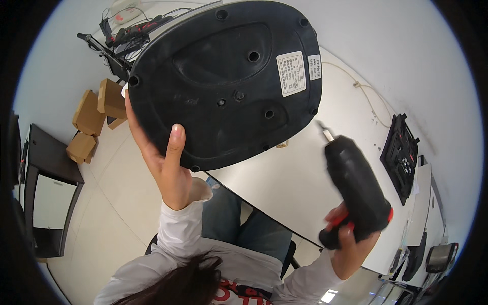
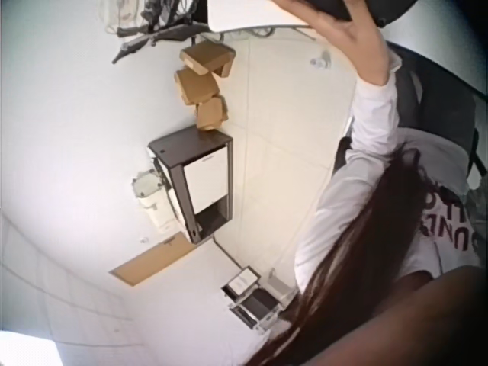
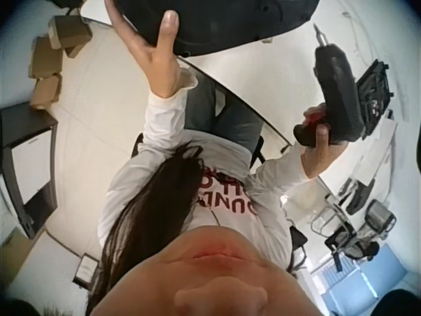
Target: The person uses a cordless electric screwdriver to fasten screws into the underside of a black plastic device base. They repeatedly pick up screws, align them in the holes, and drive them in while holding the device steady.
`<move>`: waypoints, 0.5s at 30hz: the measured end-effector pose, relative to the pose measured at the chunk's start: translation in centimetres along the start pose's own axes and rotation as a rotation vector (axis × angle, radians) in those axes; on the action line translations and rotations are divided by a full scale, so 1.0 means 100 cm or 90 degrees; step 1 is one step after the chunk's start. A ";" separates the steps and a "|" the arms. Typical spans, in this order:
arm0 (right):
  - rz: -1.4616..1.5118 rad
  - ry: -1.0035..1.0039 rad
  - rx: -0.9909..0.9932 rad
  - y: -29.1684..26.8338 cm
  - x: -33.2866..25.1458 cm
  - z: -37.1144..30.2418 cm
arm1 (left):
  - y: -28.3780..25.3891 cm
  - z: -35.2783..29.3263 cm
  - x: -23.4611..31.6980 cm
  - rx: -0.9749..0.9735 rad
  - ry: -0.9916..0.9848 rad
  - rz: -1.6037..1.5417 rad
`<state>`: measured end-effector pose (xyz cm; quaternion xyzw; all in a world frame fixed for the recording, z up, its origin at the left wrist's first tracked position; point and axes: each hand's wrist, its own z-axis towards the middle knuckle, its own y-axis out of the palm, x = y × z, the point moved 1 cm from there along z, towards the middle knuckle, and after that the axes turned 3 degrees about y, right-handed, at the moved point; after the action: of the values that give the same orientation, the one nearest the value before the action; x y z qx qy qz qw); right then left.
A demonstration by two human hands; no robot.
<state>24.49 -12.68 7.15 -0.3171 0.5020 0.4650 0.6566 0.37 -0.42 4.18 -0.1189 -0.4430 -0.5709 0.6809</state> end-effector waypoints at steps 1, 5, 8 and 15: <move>-0.007 0.012 -0.027 -0.001 -0.001 -0.009 | 0.002 -0.001 0.001 -0.004 -0.006 -0.004; -0.010 0.113 -0.116 0.038 -0.018 -0.013 | -0.001 -0.002 0.002 -0.003 0.006 0.026; -0.043 0.087 -0.110 0.055 -0.014 -0.009 | -0.003 -0.005 0.004 -0.011 -0.004 0.025; -0.057 0.098 -0.114 0.061 -0.005 -0.002 | -0.002 -0.010 0.001 -0.026 -0.003 0.016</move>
<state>18.70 -10.77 7.90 -0.4318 0.4928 0.4521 0.6052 0.67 -1.23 3.61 -0.1397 -0.4314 -0.5710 0.6844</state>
